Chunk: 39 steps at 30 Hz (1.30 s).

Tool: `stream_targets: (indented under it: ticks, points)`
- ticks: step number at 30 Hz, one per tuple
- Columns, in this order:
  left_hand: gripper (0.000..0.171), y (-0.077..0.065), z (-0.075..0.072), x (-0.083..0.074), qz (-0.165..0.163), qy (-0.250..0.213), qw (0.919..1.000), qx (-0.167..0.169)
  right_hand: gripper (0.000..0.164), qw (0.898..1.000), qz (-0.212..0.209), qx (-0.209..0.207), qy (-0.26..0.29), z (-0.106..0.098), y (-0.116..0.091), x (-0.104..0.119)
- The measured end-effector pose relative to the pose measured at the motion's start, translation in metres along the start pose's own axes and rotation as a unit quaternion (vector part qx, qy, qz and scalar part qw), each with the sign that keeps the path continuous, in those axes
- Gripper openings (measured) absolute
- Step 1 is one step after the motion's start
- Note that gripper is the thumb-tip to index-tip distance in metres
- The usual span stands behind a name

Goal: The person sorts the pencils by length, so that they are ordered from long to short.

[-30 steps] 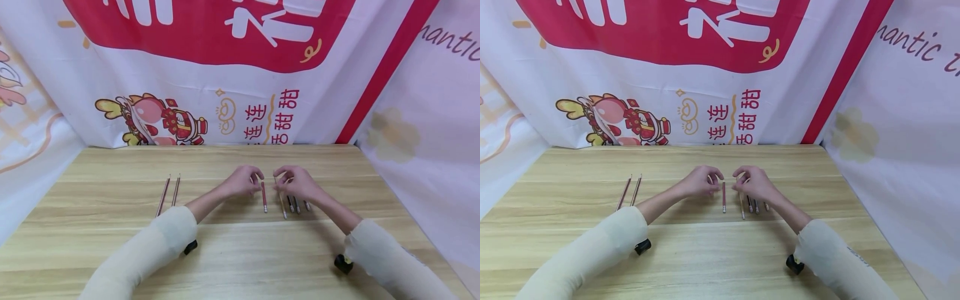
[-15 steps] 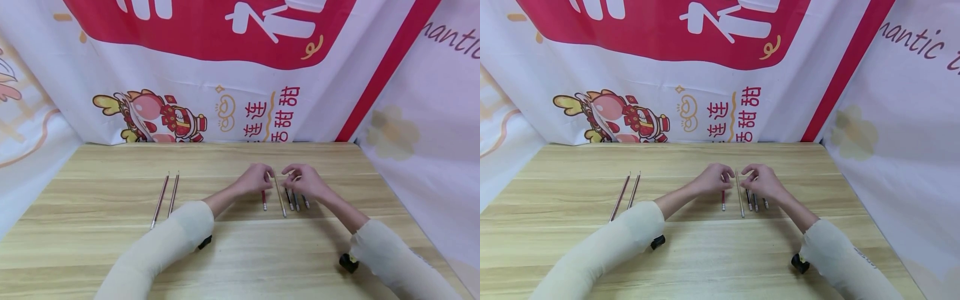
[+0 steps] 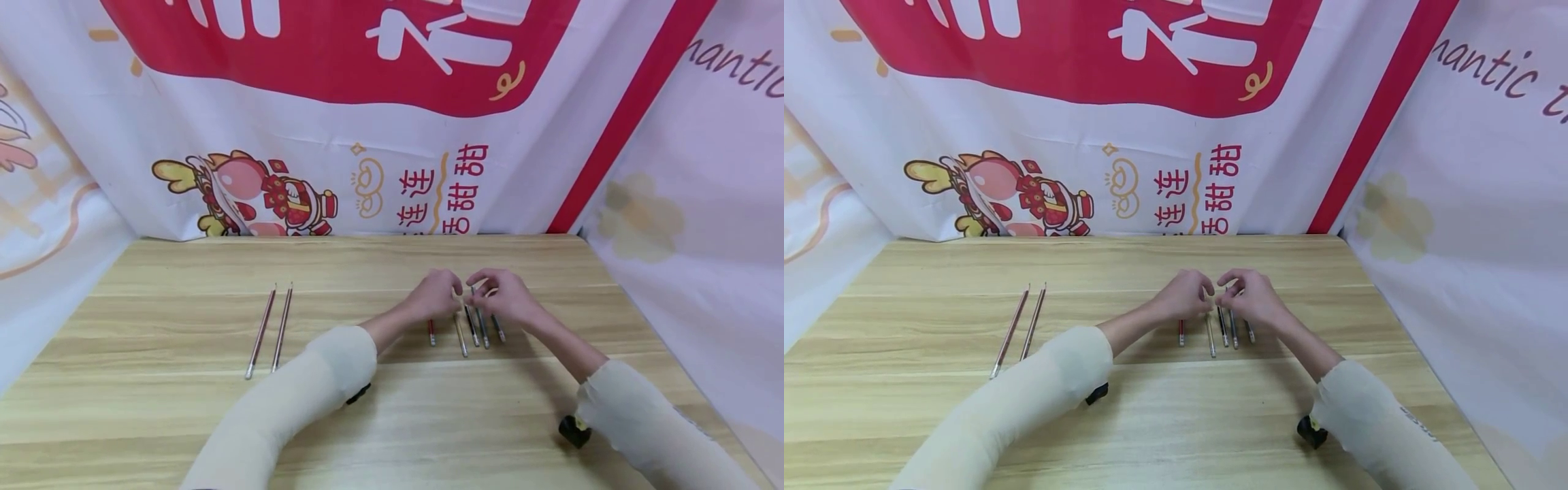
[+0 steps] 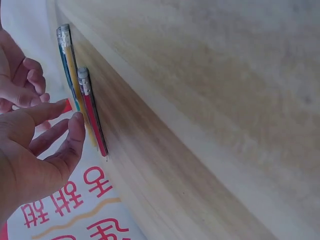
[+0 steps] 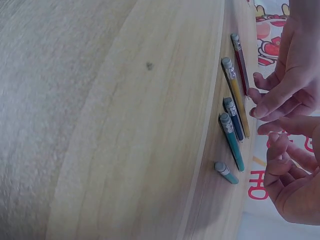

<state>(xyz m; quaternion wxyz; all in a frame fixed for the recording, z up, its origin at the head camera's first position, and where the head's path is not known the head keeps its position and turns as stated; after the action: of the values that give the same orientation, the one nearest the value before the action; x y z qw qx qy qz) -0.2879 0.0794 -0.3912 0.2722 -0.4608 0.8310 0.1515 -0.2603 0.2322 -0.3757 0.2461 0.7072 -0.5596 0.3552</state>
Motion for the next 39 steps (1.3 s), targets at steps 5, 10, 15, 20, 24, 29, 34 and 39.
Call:
stream_targets:
  ticks: [5, 10, 15, 20, 24, 29, 34, 39]
  points:
    - [0.012, 0.003, 0.004, -0.002, -0.008, 0.014, 0.9998, 0.009, 0.031, 1.0, 0.015, -0.002, -0.012, -0.002, -0.001, -0.001]
    - [0.018, 0.007, 0.007, -0.002, -0.008, 0.033, 0.9993, 0.013, 0.032, 1.0, 0.019, -0.002, -0.013, -0.004, -0.001, -0.001]
    - [0.031, 0.008, 0.008, -0.003, -0.023, 0.037, 0.9988, 0.02, 0.032, 1.0, 0.023, 0.003, -0.009, -0.005, -0.001, -0.001]
    - [0.03, 0.01, 0.008, -0.004, -0.038, 0.038, 0.9982, 0.025, 0.032, 1.0, 0.02, 0.008, -0.011, -0.005, -0.001, -0.002]
    - [0.031, 0.023, 0.023, 0.012, -0.038, 0.03, 0.9986, 0.02, 0.032, 1.0, 0.018, 0.014, -0.015, -0.004, -0.002, -0.005]
    - [0.028, 0.009, 0.01, -0.005, -0.068, 0.013, 0.9967, 0.042, 0.032, 1.0, 0.014, 0.014, -0.022, -0.004, -0.002, -0.006]
    - [0.02, 0.016, 0.016, 0.0, -0.093, 0.008, 0.9946, 0.045, 0.032, 1.0, 0.011, 0.008, -0.026, -0.005, -0.001, -0.009]
    - [0.014, 0.041, 0.038, 0.026, -0.103, -0.008, 0.9942, 0.029, 0.03, 0.999, 0.013, 0.005, -0.038, -0.007, 0.0, -0.012]
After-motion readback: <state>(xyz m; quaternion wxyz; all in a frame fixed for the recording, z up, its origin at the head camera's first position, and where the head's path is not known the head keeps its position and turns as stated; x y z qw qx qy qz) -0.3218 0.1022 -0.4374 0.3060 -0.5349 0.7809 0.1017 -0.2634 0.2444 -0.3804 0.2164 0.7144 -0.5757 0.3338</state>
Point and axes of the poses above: each hand's wrist, its own y-axis towards the middle knuckle, its own z-axis out of the palm, x = y × z, the point moved 3 cm from there along y, towards the middle knuckle, and after that the axes turned 1 degree about z, right-handed, at the moved point
